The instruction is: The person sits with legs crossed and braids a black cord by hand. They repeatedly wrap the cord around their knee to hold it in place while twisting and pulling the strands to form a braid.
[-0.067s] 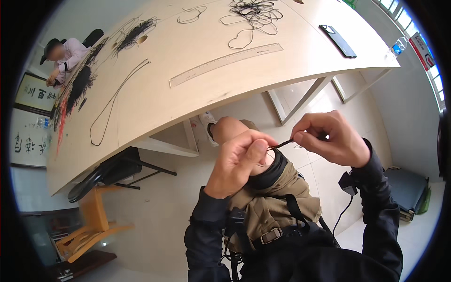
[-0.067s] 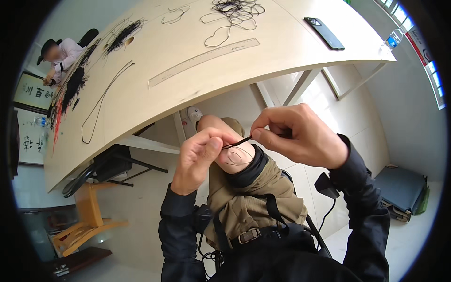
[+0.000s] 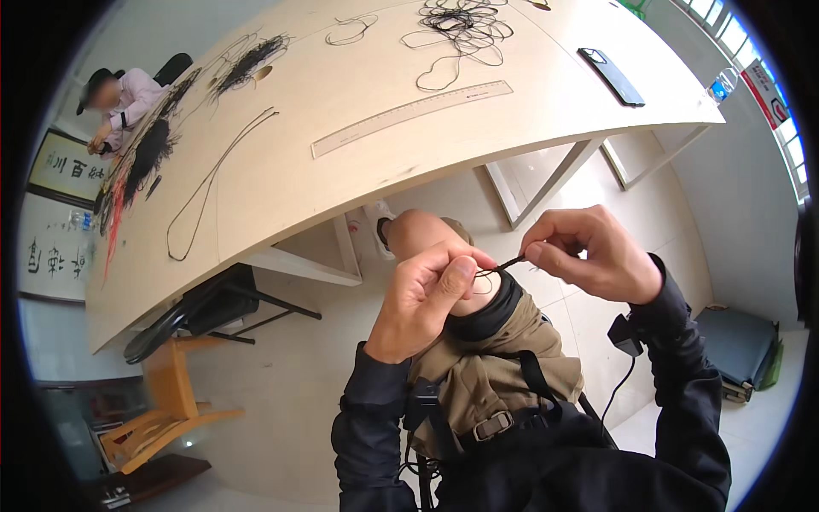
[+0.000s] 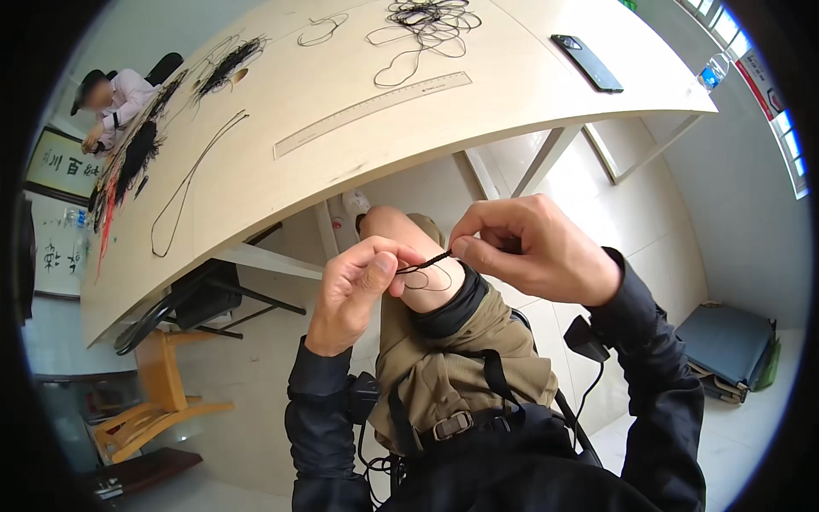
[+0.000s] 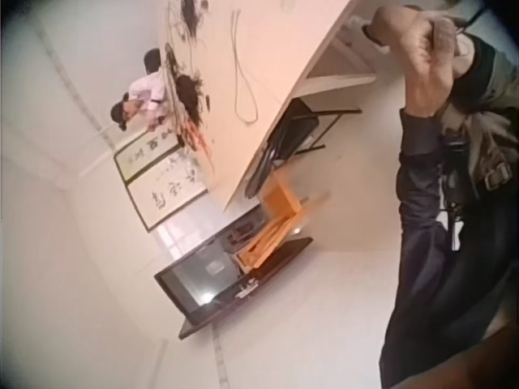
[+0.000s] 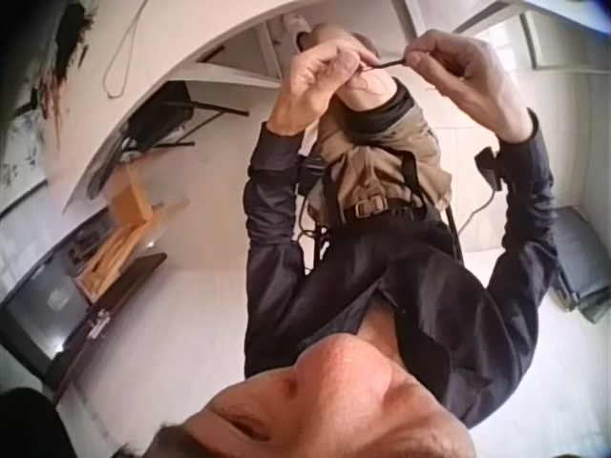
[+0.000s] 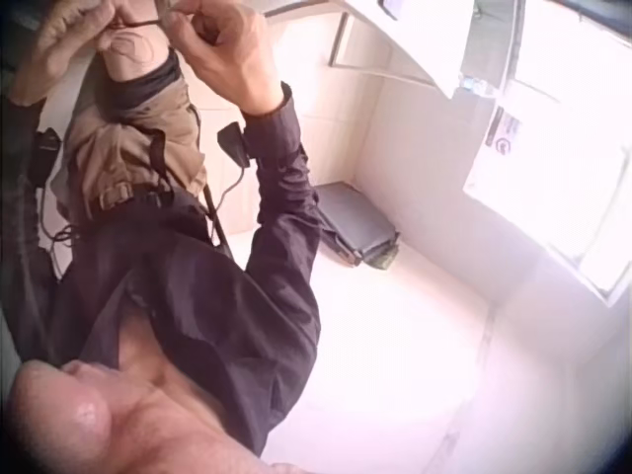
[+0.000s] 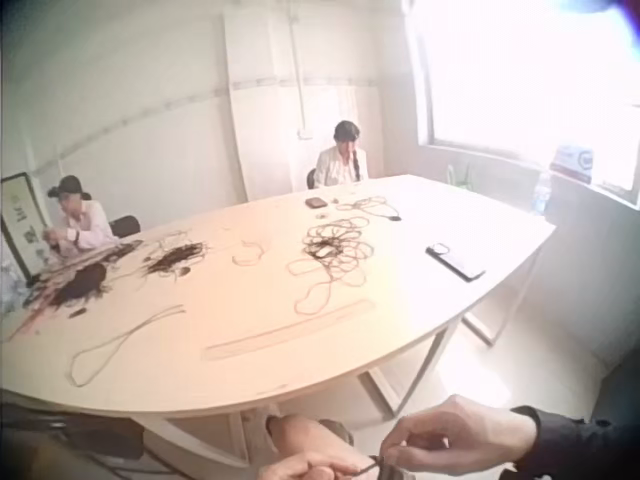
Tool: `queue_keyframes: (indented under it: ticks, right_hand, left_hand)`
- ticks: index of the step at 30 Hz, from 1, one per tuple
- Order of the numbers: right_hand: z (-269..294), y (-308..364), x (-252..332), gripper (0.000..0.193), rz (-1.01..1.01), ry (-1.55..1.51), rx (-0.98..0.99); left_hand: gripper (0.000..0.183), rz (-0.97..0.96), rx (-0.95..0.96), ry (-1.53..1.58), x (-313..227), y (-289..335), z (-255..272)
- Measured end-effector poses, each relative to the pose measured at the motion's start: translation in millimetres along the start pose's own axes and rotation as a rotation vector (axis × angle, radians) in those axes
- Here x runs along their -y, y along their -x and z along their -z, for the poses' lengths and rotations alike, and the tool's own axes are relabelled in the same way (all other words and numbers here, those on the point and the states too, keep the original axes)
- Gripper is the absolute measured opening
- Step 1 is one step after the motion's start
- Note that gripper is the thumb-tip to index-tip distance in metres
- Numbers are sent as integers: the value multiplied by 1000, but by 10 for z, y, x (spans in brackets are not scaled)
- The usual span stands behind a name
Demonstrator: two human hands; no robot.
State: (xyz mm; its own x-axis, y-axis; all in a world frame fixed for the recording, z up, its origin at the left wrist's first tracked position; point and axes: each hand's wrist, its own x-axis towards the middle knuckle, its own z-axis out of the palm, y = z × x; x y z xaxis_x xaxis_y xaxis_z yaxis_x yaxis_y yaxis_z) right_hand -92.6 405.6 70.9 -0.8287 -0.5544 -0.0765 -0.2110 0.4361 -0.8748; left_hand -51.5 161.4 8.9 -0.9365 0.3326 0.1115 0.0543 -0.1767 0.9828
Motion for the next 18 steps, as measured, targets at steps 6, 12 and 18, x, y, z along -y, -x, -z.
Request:
queue_keyframes:
  ticks: [6,12,18]
  right_hand:
    - [-254,-4,56,23,-64,-123,14]
    - [-339,-80,-132,27,-103,-139,36]
    - [-538,-221,-526,26,-45,-125,15]
  left_hand:
    - [20,65,-152,-92,-20,268,-11]
    - [17,120,-315,-422,-55,655,410]
    - [22,36,-447,-635,187,933,927]
